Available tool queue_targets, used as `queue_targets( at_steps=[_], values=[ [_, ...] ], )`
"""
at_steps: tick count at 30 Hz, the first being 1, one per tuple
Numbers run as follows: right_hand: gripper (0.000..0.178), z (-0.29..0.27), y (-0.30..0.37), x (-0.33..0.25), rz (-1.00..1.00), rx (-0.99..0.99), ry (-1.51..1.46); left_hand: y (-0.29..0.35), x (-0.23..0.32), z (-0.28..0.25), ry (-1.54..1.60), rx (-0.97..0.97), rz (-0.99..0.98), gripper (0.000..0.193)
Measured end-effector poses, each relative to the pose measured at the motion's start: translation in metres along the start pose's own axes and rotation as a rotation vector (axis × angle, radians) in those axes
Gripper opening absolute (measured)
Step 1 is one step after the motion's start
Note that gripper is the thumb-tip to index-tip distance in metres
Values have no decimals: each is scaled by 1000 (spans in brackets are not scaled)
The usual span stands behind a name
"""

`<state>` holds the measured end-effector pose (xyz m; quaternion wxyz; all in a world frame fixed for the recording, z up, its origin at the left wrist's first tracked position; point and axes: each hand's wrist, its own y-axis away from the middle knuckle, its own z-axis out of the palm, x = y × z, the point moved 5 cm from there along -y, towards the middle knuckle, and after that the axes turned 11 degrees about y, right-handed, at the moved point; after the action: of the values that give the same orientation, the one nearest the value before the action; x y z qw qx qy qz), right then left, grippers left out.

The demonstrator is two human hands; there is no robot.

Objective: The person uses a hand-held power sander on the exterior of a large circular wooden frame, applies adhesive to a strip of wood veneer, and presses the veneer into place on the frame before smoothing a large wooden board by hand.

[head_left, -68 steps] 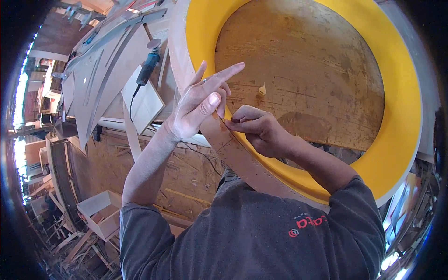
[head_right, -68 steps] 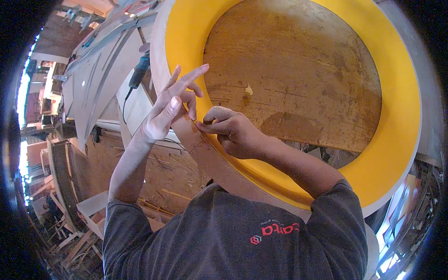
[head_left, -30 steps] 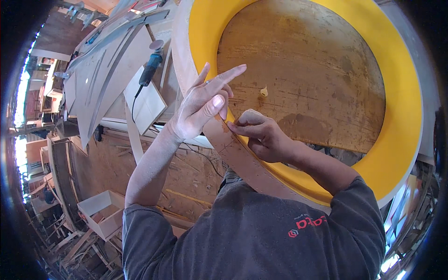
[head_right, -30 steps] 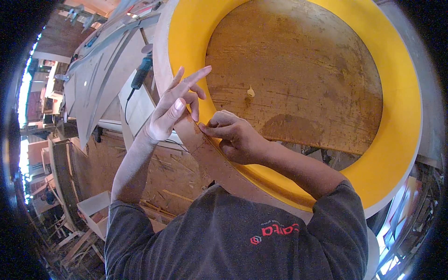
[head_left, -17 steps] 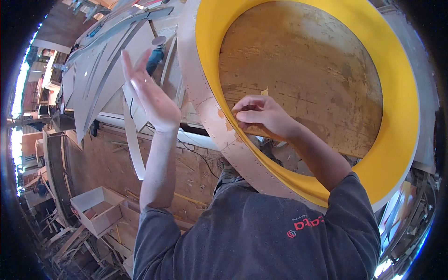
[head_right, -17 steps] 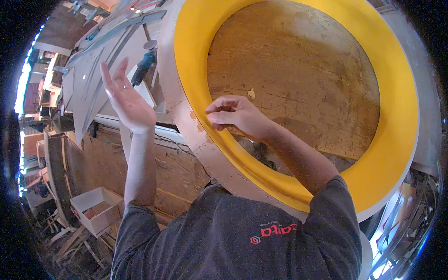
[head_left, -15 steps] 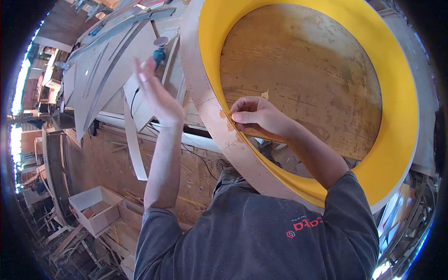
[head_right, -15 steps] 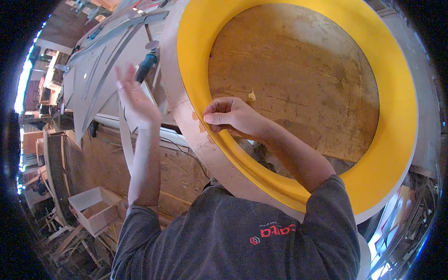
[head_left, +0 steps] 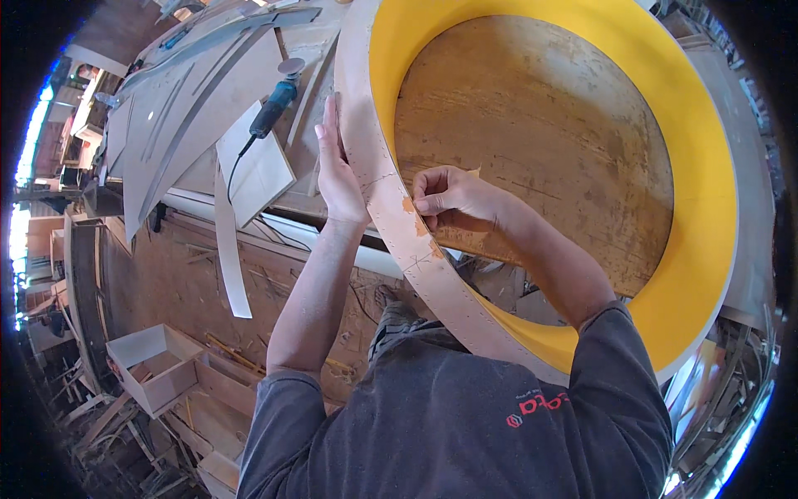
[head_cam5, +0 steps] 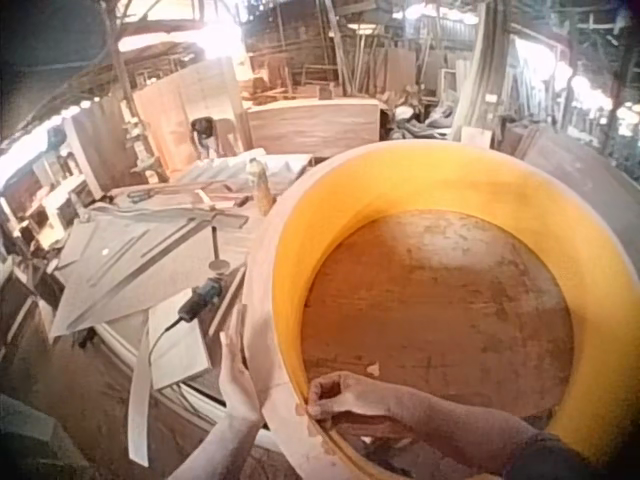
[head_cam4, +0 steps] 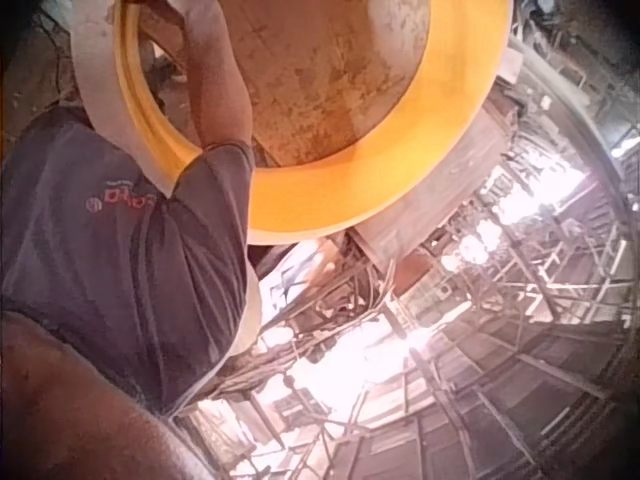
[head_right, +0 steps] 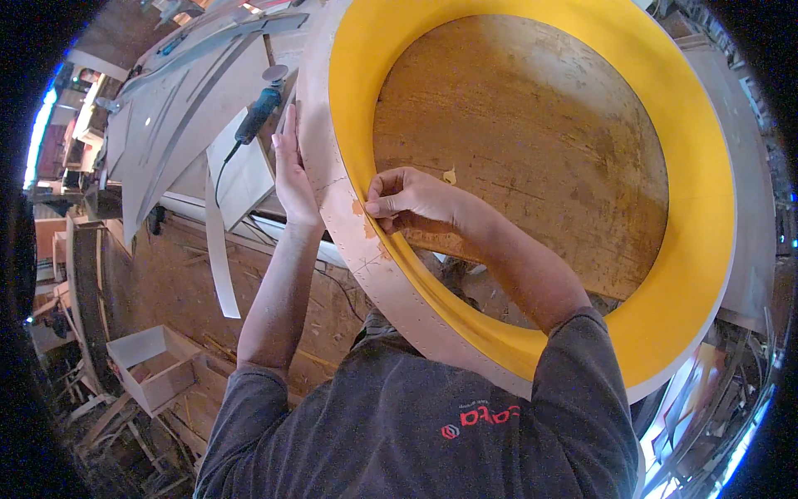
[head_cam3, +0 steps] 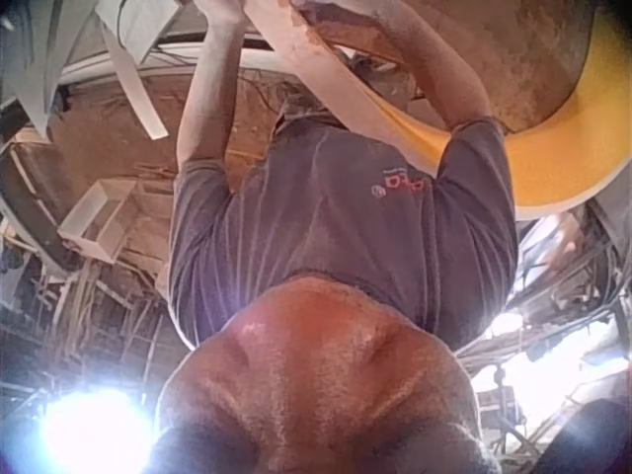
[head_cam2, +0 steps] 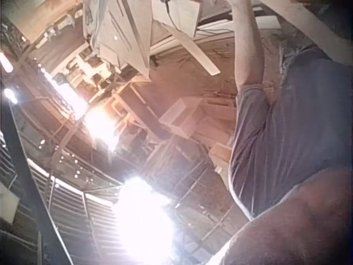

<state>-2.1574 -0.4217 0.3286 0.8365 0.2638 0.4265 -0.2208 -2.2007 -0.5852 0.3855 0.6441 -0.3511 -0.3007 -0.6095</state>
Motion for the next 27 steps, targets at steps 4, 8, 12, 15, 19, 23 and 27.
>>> queue_targets(
  at_steps=[4,8,12,15,19,23,27],
  values=[
    [17,-5,2,-5,26,30,131,-1,-3,1,29,-4,-6,67],
    [16,-5,2,-1,100,61,101,-1,-1,0,54,-15,-16,68],
    [15,-4,4,0,-26,-65,43,-2,0,0,5,-23,0,70],
    [15,-1,6,-3,-18,-53,31,-1,-4,-2,56,-39,-22,71],
    [25,-5,0,0,32,-78,58,-2,-4,-4,36,-34,-14,70],
    [27,-4,0,-3,41,-63,51,-2,-5,-5,37,-28,-20,70],
    [18,-5,5,-7,16,-72,131,-3,-5,-2,-3,-45,17,71]
  ],
)
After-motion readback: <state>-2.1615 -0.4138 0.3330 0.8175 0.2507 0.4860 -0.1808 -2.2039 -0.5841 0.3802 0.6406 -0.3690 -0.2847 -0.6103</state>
